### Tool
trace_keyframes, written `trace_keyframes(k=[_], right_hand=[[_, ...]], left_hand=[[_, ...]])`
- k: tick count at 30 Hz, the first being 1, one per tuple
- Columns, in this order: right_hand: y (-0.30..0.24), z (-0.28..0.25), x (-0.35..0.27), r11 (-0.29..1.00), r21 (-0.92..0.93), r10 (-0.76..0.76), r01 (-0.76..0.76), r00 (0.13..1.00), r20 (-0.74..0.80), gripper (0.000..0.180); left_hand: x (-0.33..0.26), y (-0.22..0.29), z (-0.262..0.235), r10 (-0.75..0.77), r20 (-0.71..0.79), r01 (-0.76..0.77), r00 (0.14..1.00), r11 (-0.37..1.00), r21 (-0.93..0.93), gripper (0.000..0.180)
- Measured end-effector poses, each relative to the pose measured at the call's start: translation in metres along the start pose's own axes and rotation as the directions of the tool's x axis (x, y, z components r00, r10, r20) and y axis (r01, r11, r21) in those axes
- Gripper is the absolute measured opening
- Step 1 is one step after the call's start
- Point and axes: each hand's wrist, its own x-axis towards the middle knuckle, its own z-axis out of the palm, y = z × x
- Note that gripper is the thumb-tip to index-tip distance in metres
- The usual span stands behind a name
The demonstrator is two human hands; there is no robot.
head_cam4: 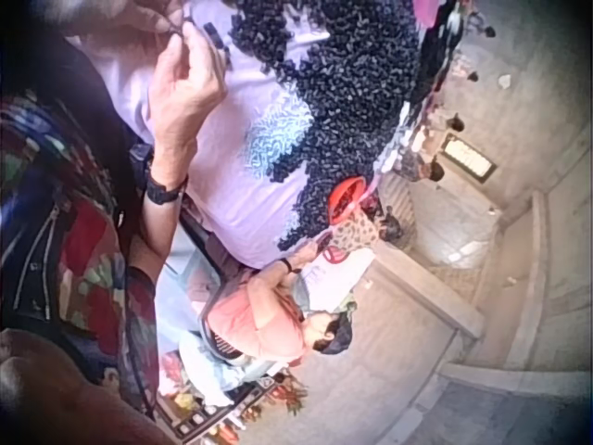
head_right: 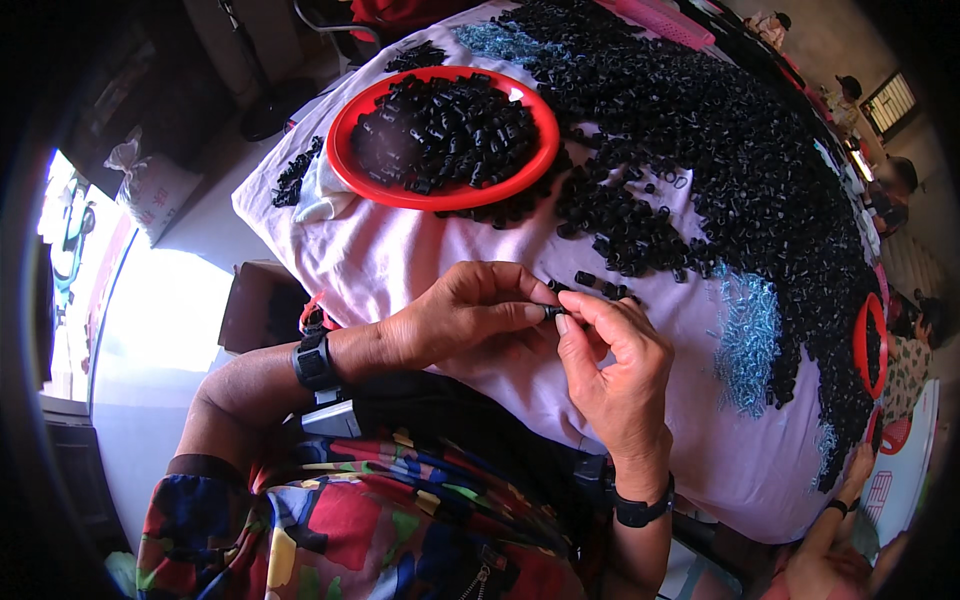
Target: Manually assembling and connecting small black rubber components at a work table in a shoe factory.
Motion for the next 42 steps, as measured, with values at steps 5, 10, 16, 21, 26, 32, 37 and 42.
trace_keyframes(k=[5,10,16,21,26,32,37,42], right_hand=[[-0.001,-0.001,-0.001,0.999,0.03,0.039,-0.039,0.999,-0.007,0.019],[-0.002,-0.003,-0.001,0.999,0.003,0.033,-0.033,0.999,0.034,0.015],[-0.003,-0.005,-0.001,0.996,0.031,0.077,-0.08,0.995,0.068,0.011],[0.0,-0.004,0.0,0.97,0.141,0.187,-0.2,0.977,0.101,0.008],[0.001,0.0,0.002,0.957,0.178,0.214,-0.228,0.972,0.095,0.009],[-0.001,-0.001,0.002,0.996,0.062,0.058,-0.058,0.998,-0.004,0.013],[-0.001,-0.002,0.001,1.0,-0.012,0.015,-0.014,1.0,0.021,0.014],[-0.004,-0.001,0.004,0.995,0.016,0.094,-0.096,0.992,0.078,0.013]], left_hand=[[0.0,-0.003,0.0,0.033,0.0,-0.033,0.999,0.998,0.061,0.014],[-0.001,-0.002,0.001,0.086,0.022,-0.088,0.996,0.982,0.164,0.011],[-0.006,0.002,0.008,0.184,-0.002,-0.172,0.983,0.923,0.344,0.01],[-0.011,0.005,0.014,0.265,-0.015,-0.212,0.964,0.804,0.555,0.012],[-0.007,0.0,0.011,0.46,0.041,-0.353,0.887,0.619,0.702,0.014],[0.0,-0.008,0.006,0.303,-0.078,-0.228,0.95,0.843,0.488,0.017],[-0.007,0.001,0.011,0.32,-0.042,-0.234,0.946,0.769,0.595,0.016],[-0.01,0.003,0.011,0.351,0.028,-0.243,0.936,0.588,0.771,0.015]])
